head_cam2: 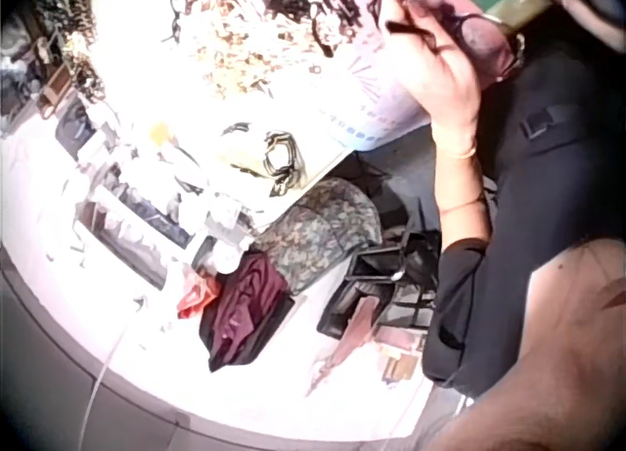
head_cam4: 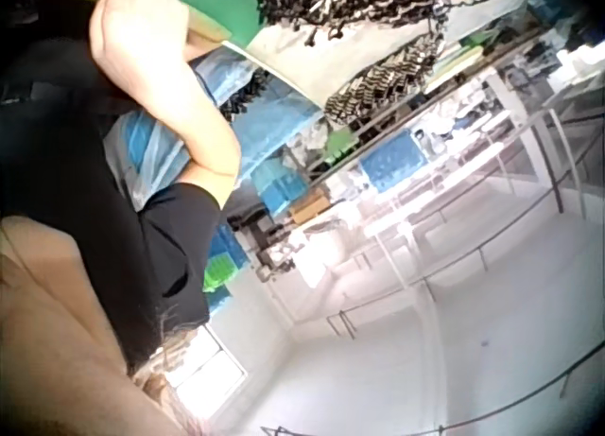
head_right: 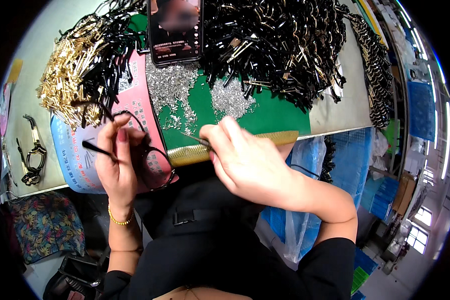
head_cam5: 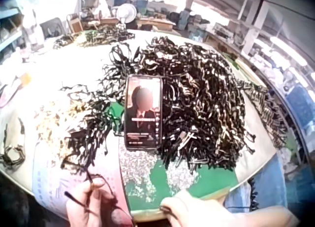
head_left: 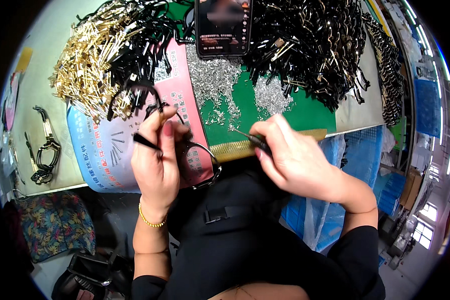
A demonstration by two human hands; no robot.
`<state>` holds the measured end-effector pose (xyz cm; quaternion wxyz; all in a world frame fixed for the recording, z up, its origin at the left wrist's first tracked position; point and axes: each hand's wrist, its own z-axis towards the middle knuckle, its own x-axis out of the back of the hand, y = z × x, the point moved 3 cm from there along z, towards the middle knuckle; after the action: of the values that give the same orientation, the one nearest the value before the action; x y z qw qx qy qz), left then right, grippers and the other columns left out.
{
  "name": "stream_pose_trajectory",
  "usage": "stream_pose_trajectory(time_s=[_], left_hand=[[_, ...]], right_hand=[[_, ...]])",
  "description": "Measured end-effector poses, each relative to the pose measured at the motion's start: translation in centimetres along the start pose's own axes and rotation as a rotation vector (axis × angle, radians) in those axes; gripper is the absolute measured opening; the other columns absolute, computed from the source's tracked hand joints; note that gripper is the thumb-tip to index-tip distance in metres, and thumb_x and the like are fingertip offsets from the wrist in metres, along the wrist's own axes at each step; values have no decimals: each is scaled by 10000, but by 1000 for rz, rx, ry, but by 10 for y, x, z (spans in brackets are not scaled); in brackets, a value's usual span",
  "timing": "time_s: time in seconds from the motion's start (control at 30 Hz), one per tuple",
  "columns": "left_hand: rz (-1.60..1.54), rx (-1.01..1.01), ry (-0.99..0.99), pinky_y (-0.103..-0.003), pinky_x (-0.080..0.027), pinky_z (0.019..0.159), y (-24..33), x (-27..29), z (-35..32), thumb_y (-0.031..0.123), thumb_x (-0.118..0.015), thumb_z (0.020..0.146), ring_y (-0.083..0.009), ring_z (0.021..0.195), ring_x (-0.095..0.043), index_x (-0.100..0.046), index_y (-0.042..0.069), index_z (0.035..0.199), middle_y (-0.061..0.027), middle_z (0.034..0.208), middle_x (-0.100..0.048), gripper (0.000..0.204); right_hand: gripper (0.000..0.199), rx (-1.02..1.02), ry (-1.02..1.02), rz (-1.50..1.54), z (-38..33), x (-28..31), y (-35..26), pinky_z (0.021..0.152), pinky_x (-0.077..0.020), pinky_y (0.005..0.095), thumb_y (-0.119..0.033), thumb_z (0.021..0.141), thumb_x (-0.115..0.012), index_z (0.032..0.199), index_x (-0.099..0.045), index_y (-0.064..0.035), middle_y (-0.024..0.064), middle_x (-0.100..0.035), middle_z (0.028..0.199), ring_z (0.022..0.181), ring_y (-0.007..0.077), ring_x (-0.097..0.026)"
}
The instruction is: The person assembles eyeglasses by attaching temple arms to frames using a screwdriver. They repeatedly pick up frames and temple arms, align the hinge, and tighten screws. Completed glasses are placed aside on the work surface.
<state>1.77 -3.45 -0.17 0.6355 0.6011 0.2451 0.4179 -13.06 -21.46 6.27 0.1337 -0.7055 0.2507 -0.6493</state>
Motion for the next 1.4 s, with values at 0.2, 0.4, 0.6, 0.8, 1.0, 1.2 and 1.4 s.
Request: stream_pose_trajectory(time_s=[0.2, 0.4, 0.6, 0.8, 1.0, 1.2, 1.4], left_hand=[[277, -160, -278, -384, -442, 836, 19, -9, 15, 34, -599, 969, -269, 867, -606, -643, 34, 1102, -65, 905, -728, 141], [353, -215, -360, -396, -415, 819, 18, -12, 16, -7, -597, 927, -277, 846, -557, -637, 39, 1095, -67, 945, -698, 179], [-140, 2, 78, -246, -549, 689, 6, 13, 21, 80, -514, 1071, -124, 831, -667, -590, -21, 1114, -131, 1141, -685, 133], [-193, 217, -35, -228, -568, 597, -1, 16, 45, 51, -541, 1054, -123, 693, -689, -567, -47, 1181, -117, 1031, -663, 163], [-17, 268, -278, -200, -565, 590, 9, 6, 19, 36, -533, 1051, -117, 781, -721, -541, -3, 1119, -115, 1060, -701, 79], [-90, 261, -280, -185, -551, 575, 9, 8, 21, 25, -512, 1055, -103, 778, -710, -535, -6, 1090, -105, 1082, -700, 52], [-19, 199, -323, -183, -542, 570, 11, 5, 22, 25, -502, 1057, -99, 764, -699, -579, -7, 1116, -90, 1038, -713, 102]], right_hand=[[503, -36, -74, -278, 8, 0, 1, 550, -552, 377, -78, 879, -623, 1357, -587, -231, 121, -531, 944, 790, 262, -659], [500, -35, -68, -279, 14, 0, 1, 525, -544, 368, -77, 880, -619, 1354, -594, -233, 129, -526, 927, 722, 267, -658], [599, -10, -85, -293, 15, 0, 1, 524, -542, 373, -71, 878, -616, 1440, -549, -268, 133, -527, 927, 707, 264, -657], [666, -18, -141, -257, 16, 6, -3, 543, -551, 385, -70, 869, -621, 1490, -512, -285, 128, -529, 923, 688, 270, -658], [634, 131, -188, -152, 22, -1, -17, 540, -547, 385, -78, 846, -628, 1450, -552, -252, 156, -569, 962, 729, 285, -686], [608, 236, -150, -228, 35, -8, -16, 521, -533, 370, -66, 810, -636, 1395, -601, -226, 176, -589, 996, 721, 285, -677], [578, 218, -159, -215, 36, -9, -14, 515, -523, 363, -61, 801, -638, 1358, -628, -214, 165, -584, 965, 702, 272, -666]])
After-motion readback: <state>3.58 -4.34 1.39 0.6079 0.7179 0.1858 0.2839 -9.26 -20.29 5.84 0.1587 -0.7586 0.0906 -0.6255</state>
